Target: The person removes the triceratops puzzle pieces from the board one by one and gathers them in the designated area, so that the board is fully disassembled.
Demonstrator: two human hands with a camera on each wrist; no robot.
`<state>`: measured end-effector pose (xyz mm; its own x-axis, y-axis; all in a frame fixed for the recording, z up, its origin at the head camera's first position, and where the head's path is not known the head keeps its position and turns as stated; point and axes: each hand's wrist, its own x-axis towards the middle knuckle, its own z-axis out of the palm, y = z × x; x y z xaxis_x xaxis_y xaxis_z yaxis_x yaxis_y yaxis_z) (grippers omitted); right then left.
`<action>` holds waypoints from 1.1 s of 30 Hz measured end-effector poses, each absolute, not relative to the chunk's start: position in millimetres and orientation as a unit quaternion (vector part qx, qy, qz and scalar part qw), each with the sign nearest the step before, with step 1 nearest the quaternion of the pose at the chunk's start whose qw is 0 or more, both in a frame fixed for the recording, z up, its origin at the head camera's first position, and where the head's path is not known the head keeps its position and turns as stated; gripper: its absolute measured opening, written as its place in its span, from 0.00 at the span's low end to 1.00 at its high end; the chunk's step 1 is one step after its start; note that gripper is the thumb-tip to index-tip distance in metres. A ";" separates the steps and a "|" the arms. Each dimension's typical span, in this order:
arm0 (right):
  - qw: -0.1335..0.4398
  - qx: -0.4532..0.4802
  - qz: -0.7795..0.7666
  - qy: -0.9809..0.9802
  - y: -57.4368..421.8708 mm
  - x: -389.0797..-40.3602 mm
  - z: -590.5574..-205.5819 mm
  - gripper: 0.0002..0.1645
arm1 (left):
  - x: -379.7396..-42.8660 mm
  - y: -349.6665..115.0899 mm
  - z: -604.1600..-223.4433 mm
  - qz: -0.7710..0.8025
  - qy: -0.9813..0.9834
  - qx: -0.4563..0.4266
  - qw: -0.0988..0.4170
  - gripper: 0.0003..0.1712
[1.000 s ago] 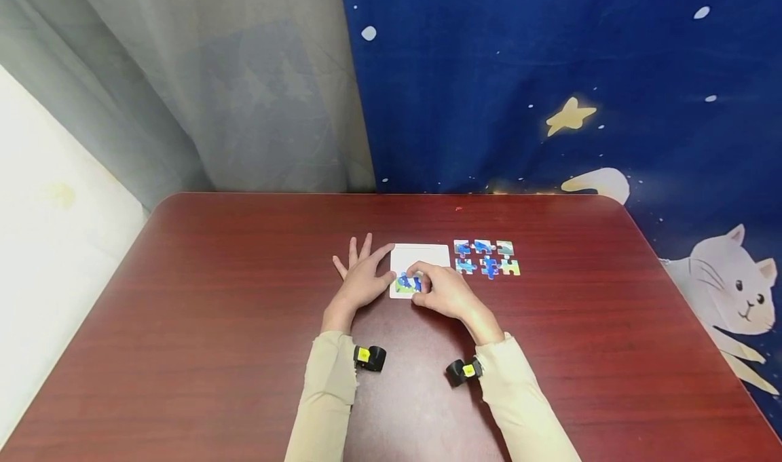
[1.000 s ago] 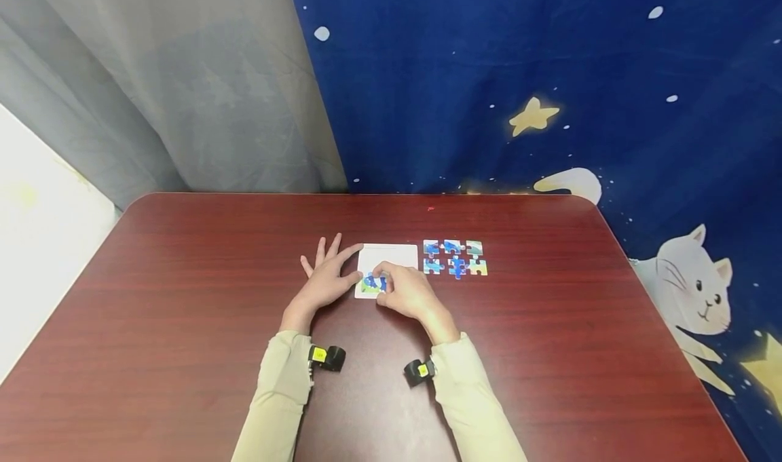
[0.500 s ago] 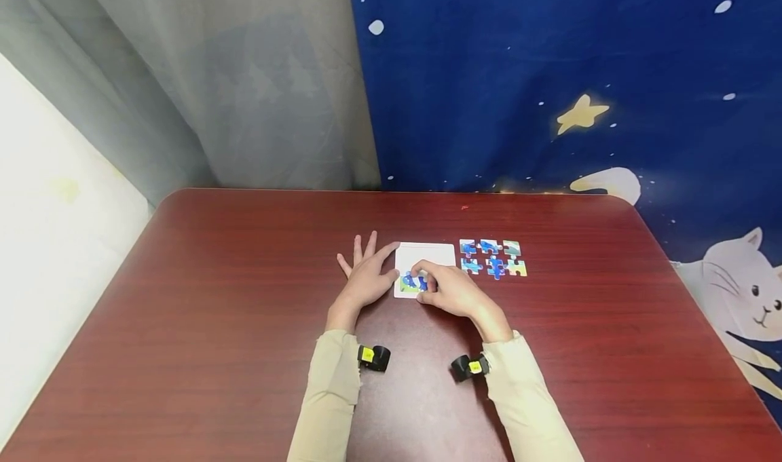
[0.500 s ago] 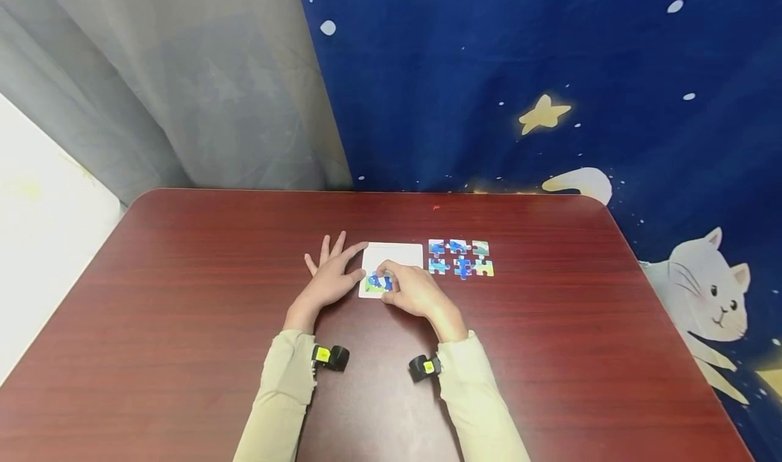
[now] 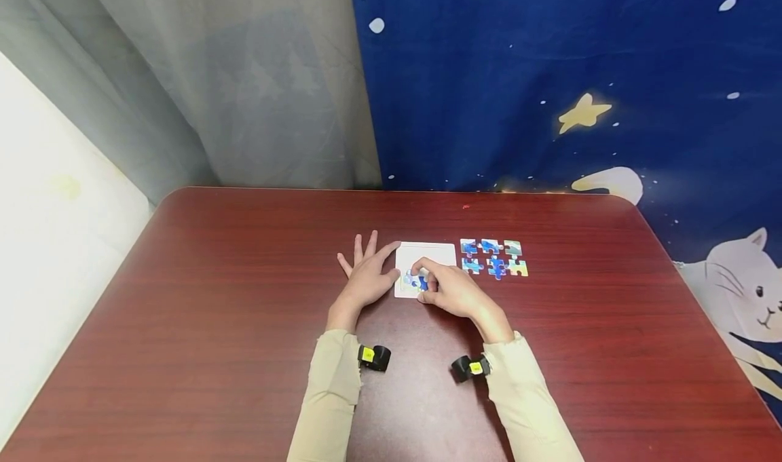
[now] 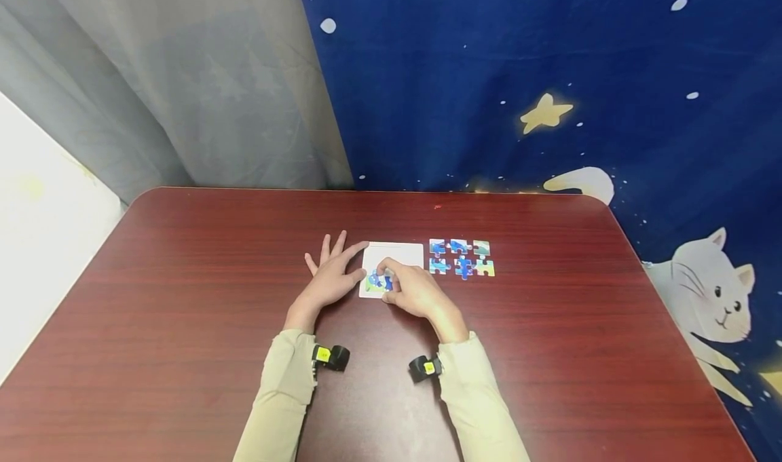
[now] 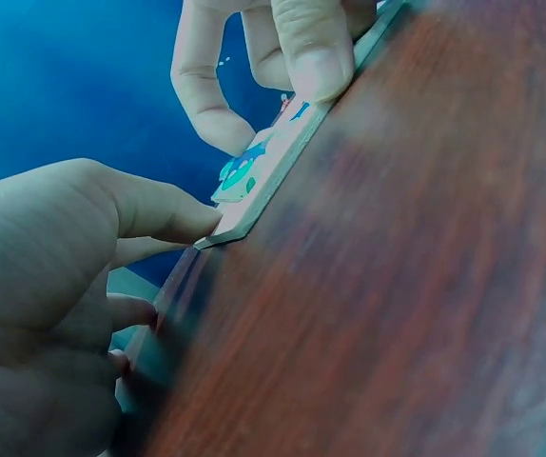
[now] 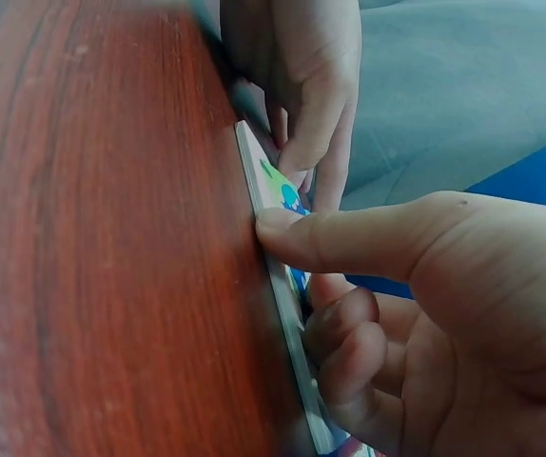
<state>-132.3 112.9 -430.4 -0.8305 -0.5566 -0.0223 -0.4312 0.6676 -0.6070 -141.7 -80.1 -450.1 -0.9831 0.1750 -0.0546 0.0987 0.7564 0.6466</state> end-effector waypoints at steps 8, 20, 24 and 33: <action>0.111 -0.256 -0.301 0.912 108.8 -130.4 -428.0 0.21 | -141.3 -80.9 -450.4 0.338 0.936 0.074 0.055 0.31; 0.059 -0.241 -0.282 0.927 101.4 -129.0 -424.2 0.21 | -141.4 -80.6 -450.1 0.340 0.936 0.075 0.053 0.31; 0.055 -0.243 -0.291 0.924 100.4 -129.6 -423.8 0.22 | -142.4 -81.1 -450.4 0.340 0.936 0.077 0.051 0.31; 0.072 -0.241 -0.309 0.917 99.8 -129.1 -424.1 0.21 | -140.9 -80.9 -450.4 0.345 0.934 0.072 0.054 0.31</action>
<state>-129.1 99.8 -424.1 -0.8732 -0.4870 0.0168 -0.3981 0.6929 -0.6012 -140.9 -80.9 -450.4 -0.9836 0.1728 -0.0513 0.0979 0.7511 0.6529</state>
